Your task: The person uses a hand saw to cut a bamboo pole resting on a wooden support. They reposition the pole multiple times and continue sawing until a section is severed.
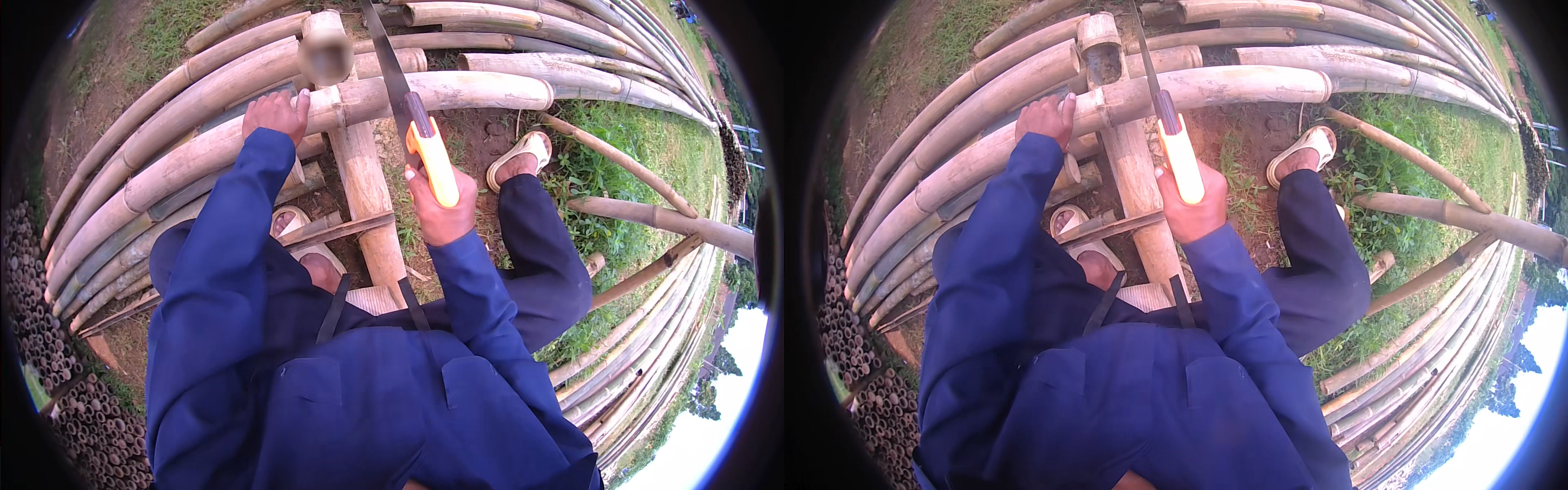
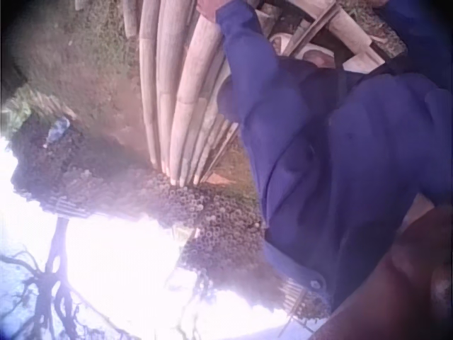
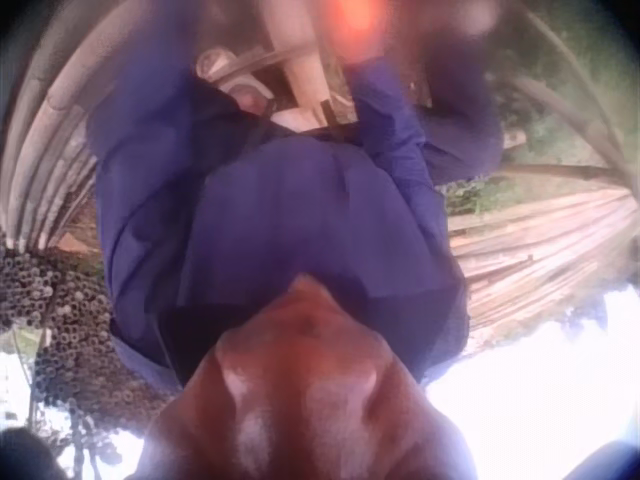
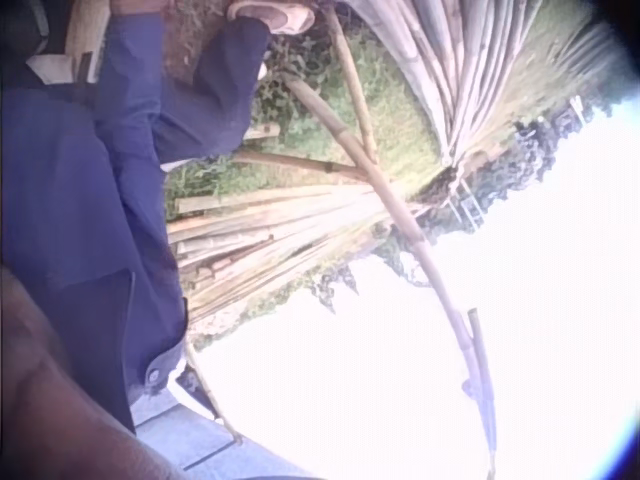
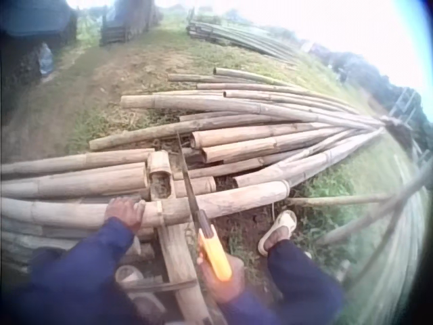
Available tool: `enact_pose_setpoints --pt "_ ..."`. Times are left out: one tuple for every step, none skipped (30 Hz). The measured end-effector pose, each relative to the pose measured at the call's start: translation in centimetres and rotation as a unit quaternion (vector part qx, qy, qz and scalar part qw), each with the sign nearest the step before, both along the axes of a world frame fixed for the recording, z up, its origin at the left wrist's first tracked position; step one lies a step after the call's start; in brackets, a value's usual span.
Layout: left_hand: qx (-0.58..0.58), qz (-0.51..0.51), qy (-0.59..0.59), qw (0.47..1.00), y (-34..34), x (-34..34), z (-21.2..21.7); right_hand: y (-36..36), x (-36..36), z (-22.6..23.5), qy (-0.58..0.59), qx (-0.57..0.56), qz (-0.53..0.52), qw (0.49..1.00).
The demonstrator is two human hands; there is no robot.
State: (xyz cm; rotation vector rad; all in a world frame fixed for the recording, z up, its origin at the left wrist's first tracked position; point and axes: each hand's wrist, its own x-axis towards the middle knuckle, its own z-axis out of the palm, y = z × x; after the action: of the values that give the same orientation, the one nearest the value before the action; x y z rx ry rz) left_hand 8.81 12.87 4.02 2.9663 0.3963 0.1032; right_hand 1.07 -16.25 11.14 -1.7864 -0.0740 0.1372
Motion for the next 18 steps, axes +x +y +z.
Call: enact_pose_setpoints --pt "0.002 0.008 0.022 1.0 0.3 0.2 0.0 0.9 1.4 0.5 -0.012 -0.011 0.018 1.0" --pt "0.0 0.018 0.046 0.999 0.6 0.1 -0.1 1.4 1.7 0.9 -0.023 -0.026 0.037 0.999" --pt "-0.01 0.021 0.041 0.999 0.9 -0.1 0.1 1.5 1.4 0.8 -0.022 -0.012 0.027 0.999" --pt "-0.006 0.018 0.022 1.0 1.0 0.0 -0.2 1.7 1.3 0.6 -0.027 0.001 0.017 0.999" --pt "-0.002 0.015 0.002 1.0 1.0 0.1 -0.7 2.0 0.9 0.6 -0.044 0.033 -0.003 0.998" --pt "0.003 0.017 -0.005 1.0 0.8 -0.6 -0.4 2.0 0.4 0.4 -0.051 0.027 -0.004 0.998" --pt "-0.005 0.027 0.069 0.997 0.8 -0.1 0.3 2.1 0.0 0.3 -0.058 0.02 -0.003 0.998" --pt "-0.002 0.026 0.069 0.997 0.5 0.2 0.4 2.1 -0.2 0.2 -0.065 0.014 -0.003 0.998" --pt "0.001 0.027 0.068 0.997 0.2 0.1 0.6 2.1 -0.1 0.4 -0.045 0.012 -0.003 0.999" --pt "0.004 0.027 0.068 0.997 -0.1 0.2 1.0 2.0 0.1 0.3 -0.028 0.035 -0.008 0.999" --pt "-0.003 0.049 0.108 0.993 -0.2 0.5 1.6 2.0 0.3 0.3 -0.012 0.058 -0.015 0.998" --pt "0.004 0.038 0.099 0.994 -0.3 0.2 1.6 1.8 0.2 0.5 0.003 0.078 -0.023 0.997" --pt "0.009 0.025 0.089 0.996 -0.3 -0.1 1.5 1.1 -0.4 -0.5 0.007 0.067 -0.006 0.998" --pt "0.015 0.013 0.078 0.997 -0.2 -0.5 1.4 0.6 -1.6 -0.8 0.008 0.05 -0.02 0.998" --pt "0.044 -0.016 -0.026 0.999 0.6 -1.5 -0.9 0.4 -3.0 -0.8 0.002 0.037 -0.025 0.999" --pt "0.042 -0.013 -0.031 0.999 0.8 -1.3 -1.0 0.1 -4.8 -0.7 0.001 0.022 -0.03 0.999" --pt "0.038 -0.01 -0.028 0.999 1.0 -1.6 -1.3 -0.9 -7.4 0.3 0.036 0.006 -0.021 0.999" --pt "0.034 -0.006 -0.028 0.999 1.1 -1.5 -1.2 -2.6 -10.0 1.7 0.068 -0.011 -0.011 0.998"
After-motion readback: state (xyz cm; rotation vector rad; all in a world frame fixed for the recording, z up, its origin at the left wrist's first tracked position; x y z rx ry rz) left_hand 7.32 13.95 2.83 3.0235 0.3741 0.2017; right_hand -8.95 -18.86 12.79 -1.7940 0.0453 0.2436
